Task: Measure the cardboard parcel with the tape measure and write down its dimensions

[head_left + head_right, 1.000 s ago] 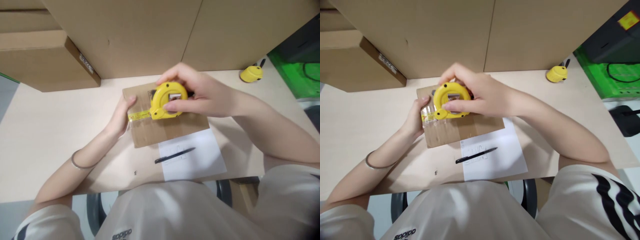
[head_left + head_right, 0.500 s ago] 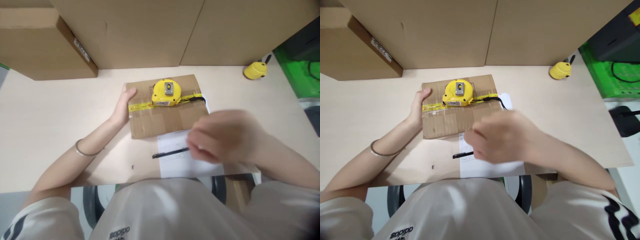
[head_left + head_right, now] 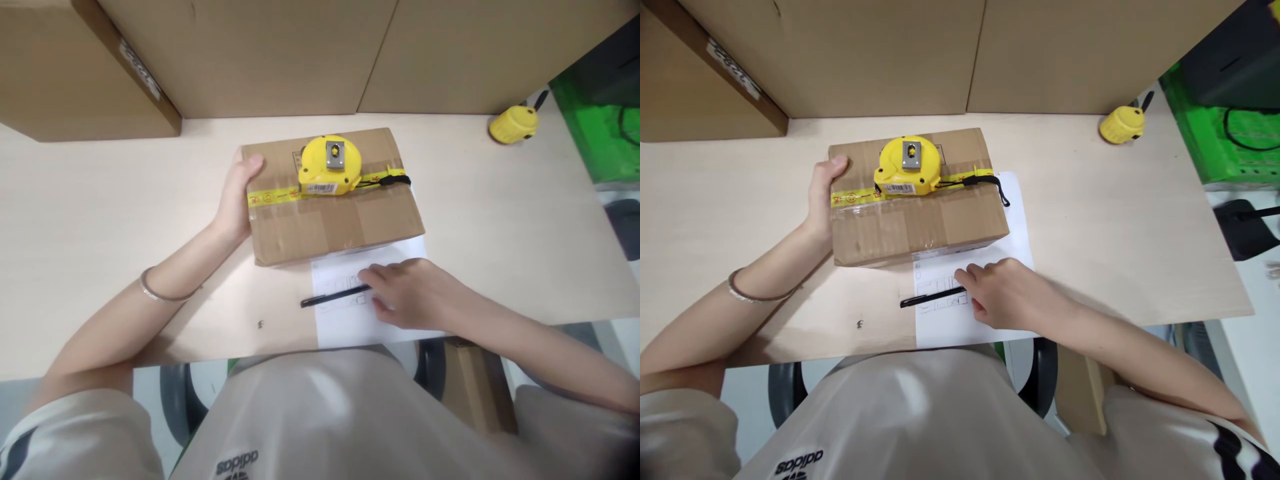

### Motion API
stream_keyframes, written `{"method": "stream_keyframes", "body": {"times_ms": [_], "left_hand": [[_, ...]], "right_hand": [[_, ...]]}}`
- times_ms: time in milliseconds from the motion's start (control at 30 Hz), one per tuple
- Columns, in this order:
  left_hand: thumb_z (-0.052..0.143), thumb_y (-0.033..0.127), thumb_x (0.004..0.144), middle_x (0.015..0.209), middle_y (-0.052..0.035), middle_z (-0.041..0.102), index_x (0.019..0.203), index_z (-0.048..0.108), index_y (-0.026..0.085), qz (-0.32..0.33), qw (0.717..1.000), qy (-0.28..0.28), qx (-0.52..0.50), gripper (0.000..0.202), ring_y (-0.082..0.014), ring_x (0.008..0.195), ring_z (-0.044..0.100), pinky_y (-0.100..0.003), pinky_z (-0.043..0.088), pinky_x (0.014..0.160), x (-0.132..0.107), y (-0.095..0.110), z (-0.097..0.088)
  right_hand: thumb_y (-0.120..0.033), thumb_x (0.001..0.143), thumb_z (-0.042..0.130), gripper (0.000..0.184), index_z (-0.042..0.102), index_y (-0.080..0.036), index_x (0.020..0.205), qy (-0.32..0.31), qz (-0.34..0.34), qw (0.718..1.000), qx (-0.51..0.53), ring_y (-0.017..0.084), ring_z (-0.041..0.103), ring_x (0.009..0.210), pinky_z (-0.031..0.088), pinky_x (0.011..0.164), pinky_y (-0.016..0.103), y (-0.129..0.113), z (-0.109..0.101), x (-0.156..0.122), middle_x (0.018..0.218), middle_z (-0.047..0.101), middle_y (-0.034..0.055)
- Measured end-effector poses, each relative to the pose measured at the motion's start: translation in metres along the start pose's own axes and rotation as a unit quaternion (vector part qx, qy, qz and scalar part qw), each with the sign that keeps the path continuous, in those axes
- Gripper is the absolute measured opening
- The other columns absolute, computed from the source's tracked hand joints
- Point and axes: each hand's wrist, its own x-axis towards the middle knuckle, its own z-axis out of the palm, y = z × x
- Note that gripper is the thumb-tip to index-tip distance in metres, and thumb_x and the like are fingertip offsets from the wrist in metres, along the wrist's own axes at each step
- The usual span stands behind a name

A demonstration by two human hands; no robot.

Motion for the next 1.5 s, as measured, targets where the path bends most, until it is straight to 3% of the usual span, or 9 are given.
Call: {"method": "stream_keyframes", "body": {"times_ms": [100, 200, 300, 433, 567, 700, 833, 1133, 1500], "left_hand": [[0.075, 0.045, 0.074, 0.118, -0.0008, 0.074, 0.099, 0.059, 0.024, 0.000, 1.000, -0.004, -0.010, 0.036, -0.0342, 0.130, 0.058, -0.044, 0.052, 0.101, -0.002, 0.000, 0.001], [0.074, 0.044, 0.076, 0.117, -0.0005, 0.074, 0.100, 0.059, 0.024, 0.002, 1.000, -0.004, -0.016, 0.034, -0.0320, 0.130, 0.059, -0.042, 0.052, 0.102, -0.002, -0.001, 0.000], [0.075, 0.044, 0.074, 0.115, -0.0003, 0.074, 0.102, 0.061, 0.024, 0.000, 1.000, -0.008, -0.018, 0.037, -0.0326, 0.129, 0.058, -0.044, 0.051, 0.103, 0.000, -0.002, -0.002], [0.076, 0.048, 0.071, 0.112, 0.0000, 0.075, 0.098, 0.063, 0.024, 0.006, 1.000, -0.005, -0.007, 0.037, -0.0341, 0.127, 0.058, -0.046, 0.051, 0.101, 0.001, -0.004, -0.003], [0.077, 0.047, 0.070, 0.112, -0.0017, 0.075, 0.095, 0.063, 0.024, 0.001, 1.000, 0.018, -0.008, 0.037, -0.0356, 0.130, 0.056, -0.046, 0.051, 0.101, 0.000, -0.003, -0.002], [0.075, 0.047, 0.073, 0.116, -0.0022, 0.074, 0.098, 0.063, 0.024, -0.004, 1.000, 0.004, -0.006, 0.037, -0.0371, 0.134, 0.052, -0.047, 0.050, 0.102, -0.001, -0.003, -0.002], [0.074, 0.048, 0.074, 0.113, -0.0020, 0.075, 0.098, 0.064, 0.024, 0.014, 1.000, 0.001, 0.006, 0.036, -0.0371, 0.134, 0.052, -0.046, 0.050, 0.101, 0.001, -0.004, -0.004], [0.072, 0.044, 0.077, 0.115, -0.0005, 0.074, 0.097, 0.061, 0.025, 0.009, 1.000, 0.000, -0.004, 0.030, -0.0325, 0.130, 0.056, -0.042, 0.050, 0.102, 0.001, -0.004, -0.005], [0.070, 0.042, 0.080, 0.118, -0.0037, 0.074, 0.096, 0.062, 0.023, 0.027, 1.000, -0.002, -0.005, 0.026, -0.0324, 0.121, 0.063, -0.043, 0.053, 0.096, 0.003, -0.007, -0.008]], "right_hand": [[-0.009, 0.081, 0.053, 0.010, 0.057, -0.018, 0.079, 0.013, -0.033, 0.999, -0.035, 0.017, 0.055, 0.051, 0.015, 0.054, 0.031, -0.001, 0.003, 0.001, 0.065, 0.063, 0.0003], [-0.007, 0.081, 0.051, 0.014, 0.055, -0.019, 0.075, 0.067, -0.048, 0.996, -0.031, 0.016, 0.052, 0.049, 0.019, 0.054, 0.031, 0.005, 0.000, 0.000, 0.060, 0.060, -0.0003], [-0.011, 0.082, 0.051, 0.012, 0.056, -0.019, 0.075, 0.109, -0.053, 0.988, 0.096, 0.013, 0.050, 0.050, 0.026, 0.055, 0.028, 0.010, -0.006, 0.001, 0.060, 0.061, -0.0018], [-0.017, 0.086, 0.051, 0.012, 0.055, -0.020, 0.076, 0.055, -0.016, 0.923, 0.380, 0.009, 0.051, 0.053, 0.034, 0.055, 0.022, 0.005, 0.000, 0.012, 0.063, 0.063, -0.0031], [-0.031, 0.090, 0.058, 0.012, 0.060, -0.021, 0.084, 0.025, 0.054, 0.869, 0.491, 0.009, 0.059, 0.062, 0.042, 0.059, 0.019, -0.010, 0.019, 0.028, 0.071, 0.068, -0.0020], [-0.026, 0.081, 0.062, 0.016, 0.050, -0.020, 0.071, 0.066, 0.099, 0.843, 0.524, 0.006, 0.046, 0.051, 0.035, 0.050, 0.018, -0.021, 0.031, 0.038, 0.061, 0.058, -0.0050], [-0.024, 0.076, 0.061, 0.017, 0.049, -0.019, 0.064, 0.079, 0.079, 0.830, 0.547, 0.005, 0.038, 0.048, 0.031, 0.047, 0.019, -0.019, 0.036, 0.044, 0.055, 0.049, -0.0061], [-0.025, 0.078, 0.059, 0.020, 0.047, -0.021, 0.062, 0.085, 0.067, 0.821, 0.561, 0.008, 0.036, 0.054, 0.030, 0.054, 0.024, -0.019, 0.032, 0.045, 0.058, 0.045, -0.0046], [-0.021, 0.078, 0.063, 0.021, 0.055, -0.015, 0.060, 0.119, 0.040, 0.813, 0.568, 0.004, 0.037, 0.050, 0.029, 0.048, 0.017, -0.017, 0.045, 0.048, 0.053, 0.047, -0.0051]]}}
